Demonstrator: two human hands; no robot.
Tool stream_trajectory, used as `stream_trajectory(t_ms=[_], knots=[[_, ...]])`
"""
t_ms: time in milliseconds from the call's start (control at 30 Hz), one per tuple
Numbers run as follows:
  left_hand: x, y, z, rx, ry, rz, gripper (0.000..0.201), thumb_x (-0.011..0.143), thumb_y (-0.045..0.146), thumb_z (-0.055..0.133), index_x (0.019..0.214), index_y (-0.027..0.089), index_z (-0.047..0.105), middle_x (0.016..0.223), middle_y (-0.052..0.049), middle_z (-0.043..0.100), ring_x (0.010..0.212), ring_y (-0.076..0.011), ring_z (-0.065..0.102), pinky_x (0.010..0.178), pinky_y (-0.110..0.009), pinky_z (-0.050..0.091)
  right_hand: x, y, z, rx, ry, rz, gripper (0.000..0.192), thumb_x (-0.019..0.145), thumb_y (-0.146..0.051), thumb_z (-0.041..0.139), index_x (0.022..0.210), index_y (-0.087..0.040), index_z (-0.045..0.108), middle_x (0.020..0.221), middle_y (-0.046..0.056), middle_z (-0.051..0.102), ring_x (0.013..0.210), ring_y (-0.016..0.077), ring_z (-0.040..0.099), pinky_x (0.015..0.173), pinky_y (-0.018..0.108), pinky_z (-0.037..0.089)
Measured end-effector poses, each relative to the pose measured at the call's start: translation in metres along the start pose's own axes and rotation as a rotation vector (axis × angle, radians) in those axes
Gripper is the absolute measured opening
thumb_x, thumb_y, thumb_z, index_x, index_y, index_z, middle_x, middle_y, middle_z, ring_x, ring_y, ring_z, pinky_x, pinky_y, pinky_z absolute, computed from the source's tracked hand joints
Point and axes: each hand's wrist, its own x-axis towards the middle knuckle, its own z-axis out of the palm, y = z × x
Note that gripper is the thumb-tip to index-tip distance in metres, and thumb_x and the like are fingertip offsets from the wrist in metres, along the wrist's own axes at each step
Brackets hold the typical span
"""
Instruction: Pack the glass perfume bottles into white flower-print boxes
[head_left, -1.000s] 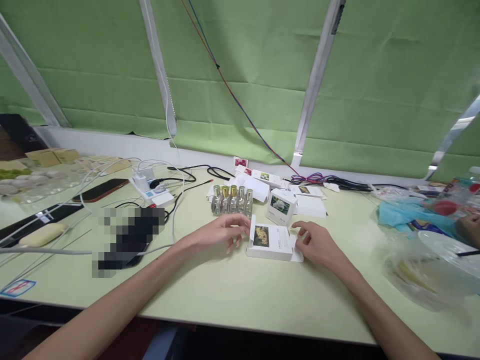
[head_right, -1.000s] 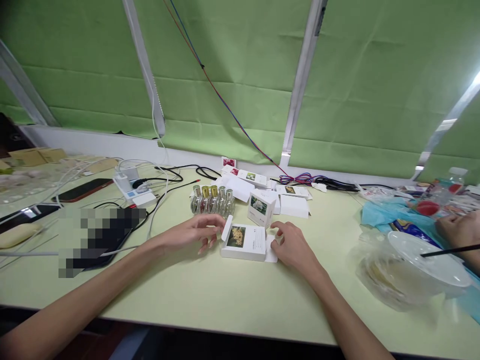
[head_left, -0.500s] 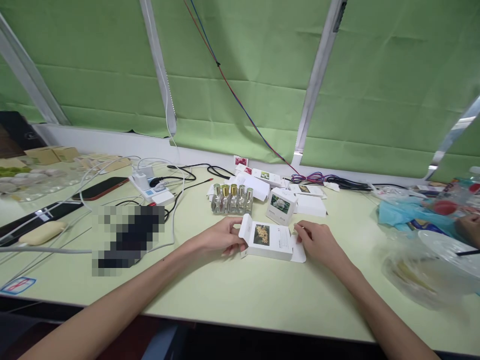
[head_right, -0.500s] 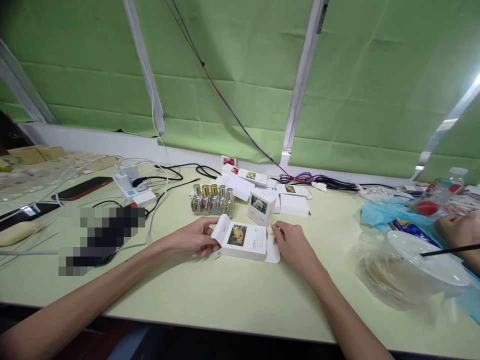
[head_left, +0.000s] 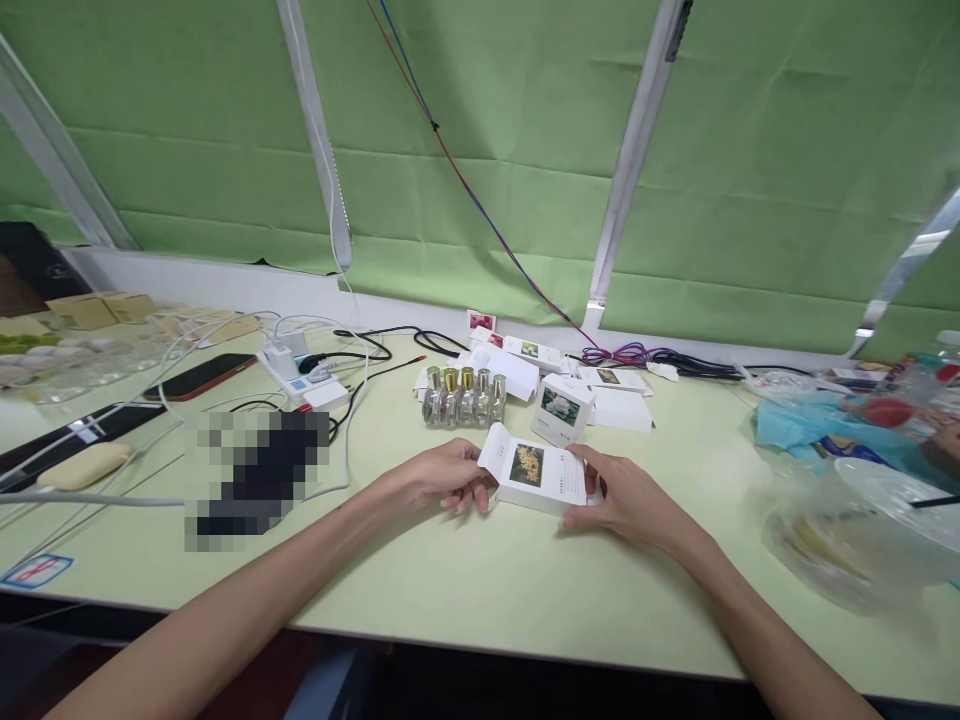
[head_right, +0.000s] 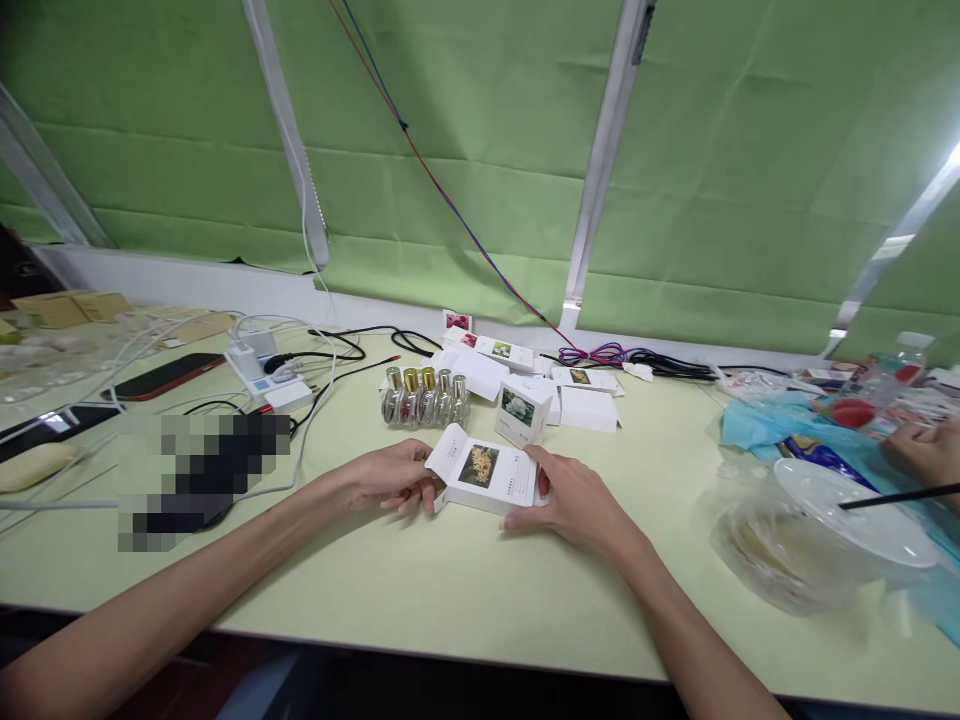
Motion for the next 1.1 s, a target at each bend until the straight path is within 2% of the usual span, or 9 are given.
stream_trajectory(t_ms=[167, 333, 533, 633, 767, 1033, 1100], knots=[[0.006, 0.000, 0.000, -0.012, 0.017, -0.013, 0.008, 0.068, 0.016, 0.055, 0.068, 0.012, 0.063, 0.049, -0.003, 0.065, 0.031, -0.0044, 0.038, 0.032, -0.015, 0.021, 0.001, 0.003, 0.002, 0.010, 0.025, -0.054, 0.071, 0.074, -0.063, 0.074, 0.129, -0.021, 0.058, 0.089, 0.003, 0.065, 0.079, 0.0220, 0.057, 0.068, 0.031, 0.040], [0.006, -0.002, -0.002, -0.021, -0.004, 0.020, 0.012, 0.067, 0.020, 0.057, 0.067, 0.012, 0.065, 0.050, -0.003, 0.065, 0.033, -0.0040, 0.041, 0.032, -0.014, 0.024, 0.001, 0.005, 0.002, 0.027, 0.020, -0.060, 0.073, 0.074, -0.062, 0.074, 0.131, -0.020, 0.057, 0.090, 0.003, 0.065, 0.079, 0.0218, 0.057, 0.068, 0.032, 0.041], [0.002, -0.005, -0.001, 0.005, 0.015, 0.147, 0.031, 0.067, 0.021, 0.056, 0.095, 0.013, 0.067, 0.060, -0.001, 0.067, 0.039, -0.0078, 0.054, 0.034, -0.015, 0.034, 0.001, 0.007, 0.002, 0.022, 0.012, -0.053, 0.077, 0.074, -0.063, 0.074, 0.135, -0.020, 0.056, 0.094, 0.005, 0.066, 0.084, 0.0235, 0.058, 0.072, 0.034, 0.043], [0.002, -0.006, 0.000, 0.011, 0.026, 0.189, 0.038, 0.065, 0.018, 0.055, 0.101, 0.014, 0.065, 0.064, 0.000, 0.067, 0.042, -0.0082, 0.056, 0.035, -0.015, 0.038, 0.001, 0.009, 0.002, 0.026, 0.021, -0.063, 0.077, 0.074, -0.062, 0.075, 0.136, -0.020, 0.055, 0.101, 0.007, 0.067, 0.087, 0.0240, 0.058, 0.074, 0.034, 0.044], [0.002, -0.005, 0.002, -0.009, 0.038, 0.195, 0.034, 0.065, 0.017, 0.055, 0.098, 0.014, 0.064, 0.066, -0.001, 0.067, 0.043, -0.0078, 0.057, 0.036, -0.014, 0.039, 0.001, 0.012, 0.003, 0.035, 0.031, -0.079, 0.078, 0.074, -0.061, 0.075, 0.138, -0.021, 0.054, 0.109, 0.008, 0.066, 0.092, 0.0243, 0.059, 0.078, 0.035, 0.045], [-0.001, -0.008, 0.005, 0.032, 0.090, 0.212, 0.037, 0.064, 0.014, 0.060, 0.101, 0.015, 0.060, 0.064, 0.000, 0.066, 0.041, -0.0093, 0.054, 0.038, -0.018, 0.038, 0.001, 0.014, 0.005, 0.028, 0.032, -0.083, 0.078, 0.075, -0.061, 0.074, 0.139, -0.023, 0.053, 0.111, 0.008, 0.064, 0.094, 0.0248, 0.059, 0.080, 0.036, 0.047], [0.000, -0.011, 0.005, 0.096, 0.170, 0.290, 0.035, 0.062, 0.016, 0.068, 0.095, 0.015, 0.061, 0.070, -0.001, 0.067, 0.044, -0.0097, 0.054, 0.041, -0.020, 0.039, 0.002, 0.014, 0.005, 0.029, 0.030, -0.077, 0.078, 0.075, -0.061, 0.075, 0.140, -0.023, 0.053, 0.111, 0.009, 0.064, 0.095, 0.0252, 0.059, 0.080, 0.036, 0.047]])
